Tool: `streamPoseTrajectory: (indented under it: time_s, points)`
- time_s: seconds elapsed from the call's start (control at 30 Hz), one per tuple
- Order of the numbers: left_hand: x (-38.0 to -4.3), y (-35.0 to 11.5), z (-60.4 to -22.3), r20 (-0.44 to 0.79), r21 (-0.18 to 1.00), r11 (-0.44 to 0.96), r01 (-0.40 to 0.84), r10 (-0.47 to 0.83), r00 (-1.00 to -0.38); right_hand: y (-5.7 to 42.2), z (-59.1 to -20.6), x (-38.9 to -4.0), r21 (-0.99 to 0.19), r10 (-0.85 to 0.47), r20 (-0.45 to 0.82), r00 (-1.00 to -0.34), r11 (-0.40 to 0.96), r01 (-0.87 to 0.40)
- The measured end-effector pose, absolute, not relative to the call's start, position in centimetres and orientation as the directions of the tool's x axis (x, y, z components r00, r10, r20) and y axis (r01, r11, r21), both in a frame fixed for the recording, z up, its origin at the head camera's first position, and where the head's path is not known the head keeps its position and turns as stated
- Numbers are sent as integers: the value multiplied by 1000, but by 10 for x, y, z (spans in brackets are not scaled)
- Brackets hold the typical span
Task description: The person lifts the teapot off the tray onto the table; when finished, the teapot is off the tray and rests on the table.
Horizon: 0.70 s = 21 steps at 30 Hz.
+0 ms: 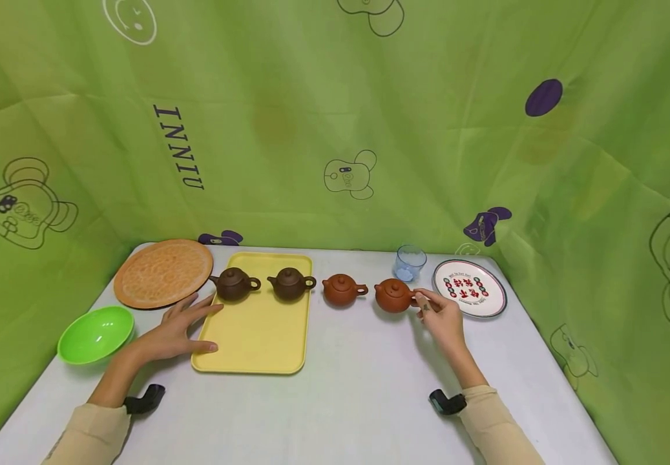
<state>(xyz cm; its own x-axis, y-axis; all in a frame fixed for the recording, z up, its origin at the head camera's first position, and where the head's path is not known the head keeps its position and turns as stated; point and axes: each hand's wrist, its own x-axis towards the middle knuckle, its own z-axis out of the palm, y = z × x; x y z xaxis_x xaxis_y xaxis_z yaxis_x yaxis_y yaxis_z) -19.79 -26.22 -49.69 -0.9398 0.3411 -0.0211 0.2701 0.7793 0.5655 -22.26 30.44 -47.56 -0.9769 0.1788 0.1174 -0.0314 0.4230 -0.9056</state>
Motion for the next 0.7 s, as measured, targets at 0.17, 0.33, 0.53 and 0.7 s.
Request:
streamPoseTrajectory:
  time_s: [0.17, 0.33, 0.53, 0.7]
  points:
    - [-198, -262, -496, -27, 566, 781, 265, 339, -940, 308, -479, -228, -914, 177, 89, -980, 405, -10]
    - [-196, -261, -495, -15, 570, 774, 277, 347, -938, 309, -481, -231, -916, 175, 62, -983, 401, 13]
    - [-196, -261, -495, -2, 564, 772, 293, 356, -935, 306, -482, -232, -909, 163, 44, -986, 417, 29]
    - [-196, -261, -495, 5, 569, 767, 297, 357, -934, 303, -482, -233, -910, 165, 50, -985, 415, 23]
